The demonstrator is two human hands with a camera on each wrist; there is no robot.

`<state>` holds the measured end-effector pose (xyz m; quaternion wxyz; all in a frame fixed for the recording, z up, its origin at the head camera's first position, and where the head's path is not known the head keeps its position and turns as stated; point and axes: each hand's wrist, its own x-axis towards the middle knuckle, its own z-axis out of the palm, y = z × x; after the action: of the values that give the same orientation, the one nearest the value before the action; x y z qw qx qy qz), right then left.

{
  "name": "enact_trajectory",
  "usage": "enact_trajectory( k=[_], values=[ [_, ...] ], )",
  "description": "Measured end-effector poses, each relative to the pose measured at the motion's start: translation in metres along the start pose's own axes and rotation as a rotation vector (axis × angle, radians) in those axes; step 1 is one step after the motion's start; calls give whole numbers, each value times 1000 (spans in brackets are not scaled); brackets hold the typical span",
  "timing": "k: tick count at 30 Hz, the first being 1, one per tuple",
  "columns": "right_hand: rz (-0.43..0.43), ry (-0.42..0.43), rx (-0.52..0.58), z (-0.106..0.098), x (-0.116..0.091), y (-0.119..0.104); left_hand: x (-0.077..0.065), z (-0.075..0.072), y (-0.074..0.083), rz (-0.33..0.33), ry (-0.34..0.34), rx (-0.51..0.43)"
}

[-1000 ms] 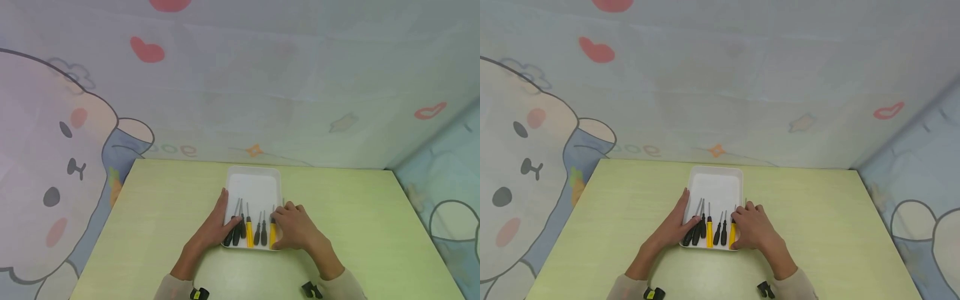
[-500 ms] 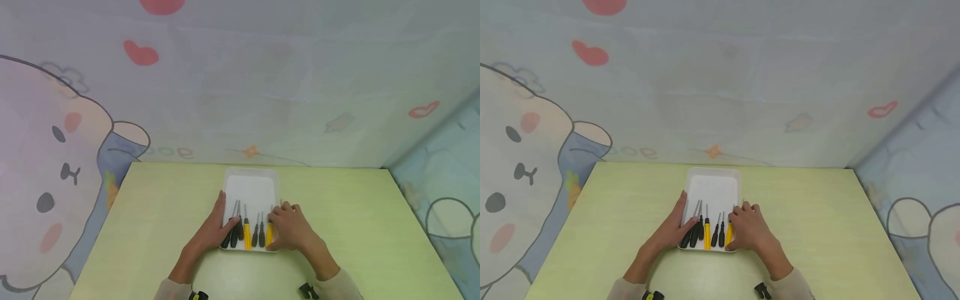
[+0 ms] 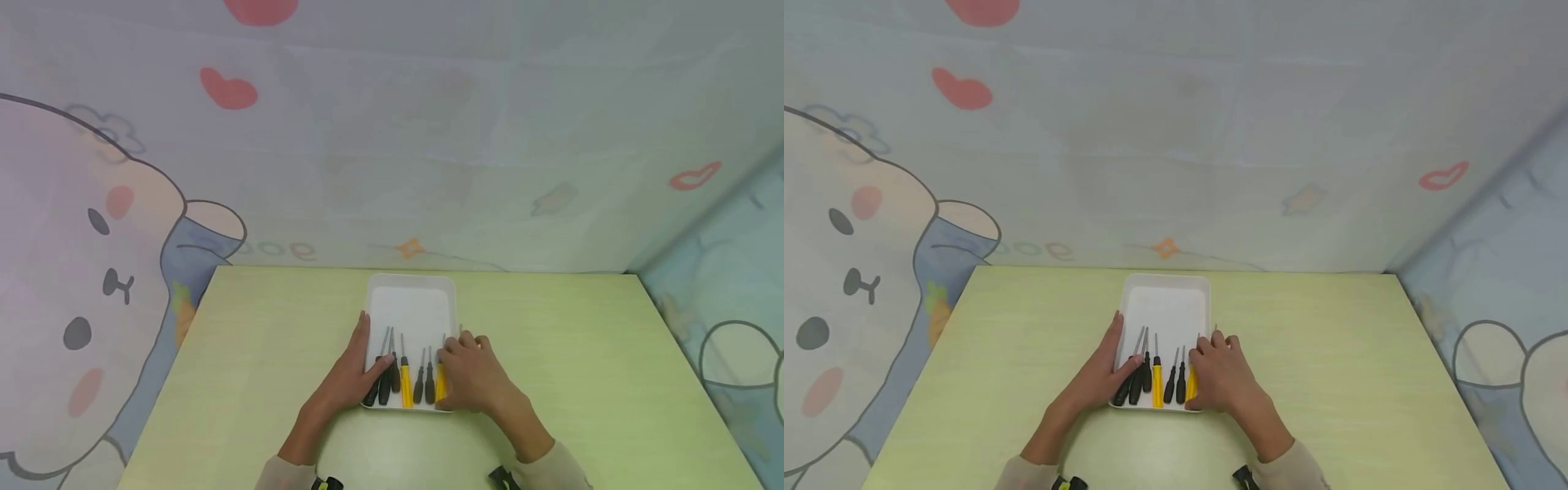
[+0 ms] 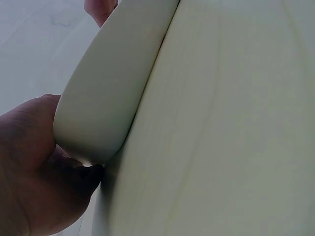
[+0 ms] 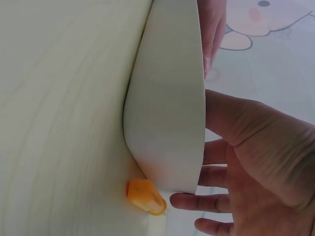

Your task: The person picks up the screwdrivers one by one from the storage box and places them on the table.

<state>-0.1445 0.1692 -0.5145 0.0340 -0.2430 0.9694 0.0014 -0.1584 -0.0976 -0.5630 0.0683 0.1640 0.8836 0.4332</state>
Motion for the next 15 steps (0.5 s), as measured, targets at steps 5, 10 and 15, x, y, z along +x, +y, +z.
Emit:
enact_trajectory(
  k=[5,10,15],
  values=[
    [4,2,5,1,1,-2,0,0,0,-9,7,7],
    [-2,19,3,5,-1,-3,-1,0,0,-22,9,13],
    [-21,32,15,6,-3,1,-1,1,1,-20,9,7]
  ],
)
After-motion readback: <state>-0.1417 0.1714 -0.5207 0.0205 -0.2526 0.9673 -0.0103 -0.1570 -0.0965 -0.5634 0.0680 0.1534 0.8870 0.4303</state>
